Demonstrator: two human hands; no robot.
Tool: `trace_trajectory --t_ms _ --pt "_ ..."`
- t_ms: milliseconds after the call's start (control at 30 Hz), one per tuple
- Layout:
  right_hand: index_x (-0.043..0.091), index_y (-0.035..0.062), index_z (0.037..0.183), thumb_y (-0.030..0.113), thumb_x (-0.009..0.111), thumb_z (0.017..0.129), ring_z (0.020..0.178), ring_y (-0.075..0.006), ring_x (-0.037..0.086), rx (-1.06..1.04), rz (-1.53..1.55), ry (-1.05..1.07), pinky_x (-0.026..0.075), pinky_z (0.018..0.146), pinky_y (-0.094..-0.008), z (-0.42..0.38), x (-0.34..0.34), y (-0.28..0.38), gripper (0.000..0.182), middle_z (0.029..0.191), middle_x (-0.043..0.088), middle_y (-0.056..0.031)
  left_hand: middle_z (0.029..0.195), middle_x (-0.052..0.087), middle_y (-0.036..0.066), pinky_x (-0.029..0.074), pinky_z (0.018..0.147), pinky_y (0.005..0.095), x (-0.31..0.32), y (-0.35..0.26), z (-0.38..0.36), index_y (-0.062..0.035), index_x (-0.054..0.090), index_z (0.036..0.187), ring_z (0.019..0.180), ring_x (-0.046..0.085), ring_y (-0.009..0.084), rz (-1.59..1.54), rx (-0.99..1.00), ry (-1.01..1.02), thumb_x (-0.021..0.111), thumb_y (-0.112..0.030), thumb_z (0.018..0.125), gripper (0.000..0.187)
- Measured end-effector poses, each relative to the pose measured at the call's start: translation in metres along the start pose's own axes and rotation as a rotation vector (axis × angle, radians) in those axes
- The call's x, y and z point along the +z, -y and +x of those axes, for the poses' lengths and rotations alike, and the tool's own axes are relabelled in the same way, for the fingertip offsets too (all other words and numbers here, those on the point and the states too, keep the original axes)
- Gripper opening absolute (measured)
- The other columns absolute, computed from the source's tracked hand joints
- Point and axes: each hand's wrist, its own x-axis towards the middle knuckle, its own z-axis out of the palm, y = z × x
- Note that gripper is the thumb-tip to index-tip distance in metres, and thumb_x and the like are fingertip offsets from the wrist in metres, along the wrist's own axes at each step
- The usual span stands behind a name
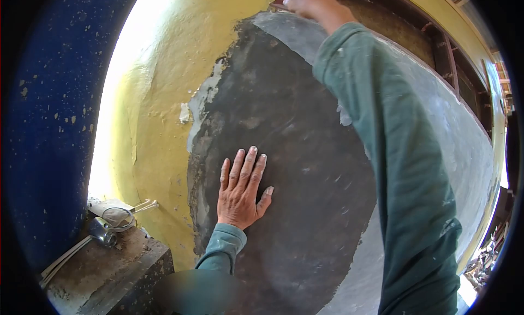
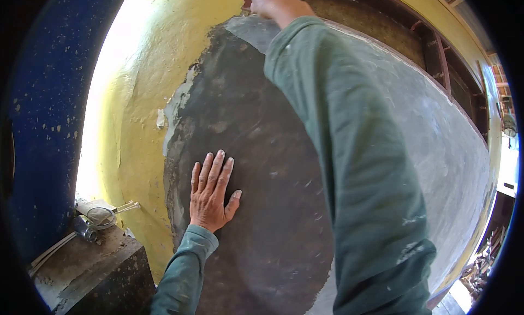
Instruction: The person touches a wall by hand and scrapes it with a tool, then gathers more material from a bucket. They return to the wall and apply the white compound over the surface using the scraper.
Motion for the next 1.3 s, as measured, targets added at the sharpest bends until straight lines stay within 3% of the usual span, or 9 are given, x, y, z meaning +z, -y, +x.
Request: trace_trajectory --t_ms 167,233,400,500,700,900,967,1100,1300 --pt "0.076 0.0087 0.112 0.025 0.07 0.092 0.108 -0.0335 0.074 0.015 -0.058 0.069 0.058 0.094 -0.0482 -0.029 -0.007 0.074 0.026 0.112 0.076 -0.0168 0.172 0.032 0.01 0.015 0.132 0.0513 0.002 0.001 -0.001 -0.013 0.039 0.163 0.16 0.025 0.0312 0.002 -0.005 0.007 0.055 -0.04 0.101 0.07" --pt "0.076 0.0116 0.113 0.03 0.073 0.091 0.109 -0.0315 0.074 -0.126 -0.013 0.132 0.058 0.094 -0.0457 -0.038 -0.007 0.088 0.029 0.112 0.077 -0.0143 0.172 0.032 0.01 0.015 0.132 0.0512 0.002 0.001 -0.001 -0.0135 0.039 0.163 0.161 0.025 0.031 -0.009 -0.006 0.008 0.056 -0.04 0.101 0.07" --pt "0.075 0.0078 0.113 0.031 0.067 0.092 0.1 -0.0423 0.072 -0.103 0.071 0.155 0.057 0.084 -0.0535 -0.012 -0.047 0.042 0.032 0.105 0.075 -0.0232 0.171 0.033 0.01 0.015 0.132 0.0514 0.003 0.002 -0.002 -0.0134 0.041 0.162 0.16 0.025 0.0312 -0.016 -0.007 0.0 0.056 -0.039 0.101 0.069" --pt "0.075 0.0093 0.116 0.03 0.069 0.091 0.099 -0.0419 0.073 -0.188 0.123 0.0 0.058 0.085 -0.0535 -0.015 -0.049 0.011 0.033 0.105 0.076 -0.0224 0.171 0.034 0.01 0.016 0.132 0.0517 0.003 0.003 -0.001 -0.0132 0.042 0.162 0.16 0.026 0.0317 -0.029 0.001 -0.017 0.057 -0.038 0.1 0.068" --pt "0.078 0.0173 0.121 0.027 0.069 0.092 0.104 -0.0393 0.073 -0.123 -0.141 0.092 0.058 0.09 -0.0523 -0.037 -0.036 -0.025 0.032 0.113 0.076 -0.0192 0.171 0.034 0.007 0.016 0.132 0.0497 0.003 0.003 -0.002 -0.0174 0.043 0.162 0.16 0.026 0.0278 -0.035 -0.014 -0.021 0.06 -0.04 0.099 0.069" --pt "0.079 0.0178 0.119 0.03 0.067 0.094 0.104 -0.0402 0.072 -0.207 -0.096 0.24 0.058 0.09 -0.0516 -0.092 -0.058 -0.035 0.03 0.109 0.077 -0.019 0.169 0.038 0.013 0.019 0.131 0.0528 0.002 0.004 -0.001 -0.0099 0.046 0.16 0.158 0.03 0.0343 -0.028 0.013 -0.036 0.056 -0.035 0.1 0.066" --pt "0.077 0.0156 0.122 0.02 0.074 0.093 0.095 -0.0379 0.073 -0.12 -0.103 0.237 0.057 0.084 -0.0438 -0.116 -0.064 -0.035 0.03 0.105 0.077 -0.0169 0.168 0.039 0.013 0.019 0.13 0.0526 0.002 0.003 -0.001 -0.0093 0.047 0.159 0.158 0.031 0.0349 -0.018 0.016 -0.043 0.055 -0.034 0.099 0.065" --pt "0.081 0.0161 0.111 0.026 0.073 0.092 0.096 -0.0339 0.074 -0.206 0.023 0.165 0.059 0.084 -0.0463 -0.164 -0.072 -0.035 0.023 0.102 0.077 -0.0165 0.168 0.039 0.013 0.02 0.13 0.0524 0.002 0.002 -0.001 -0.0097 0.047 0.159 0.158 0.032 0.035 -0.017 0.014 -0.051 0.057 -0.031 0.098 0.065" --pt "0.082 0.0178 0.108 0.014 0.069 0.09 0.079 -0.0362 0.072 -0.248 -0.043 0.196 0.057 0.071 -0.0455 -0.248 -0.089 -0.008 0.023 0.09 0.076 -0.0139 0.168 0.039 0.013 0.019 0.131 0.0515 0.002 0.001 -0.001 -0.0099 0.046 0.159 0.158 0.031 0.0339 -0.003 0.011 -0.052 0.057 -0.031 0.098 0.065"
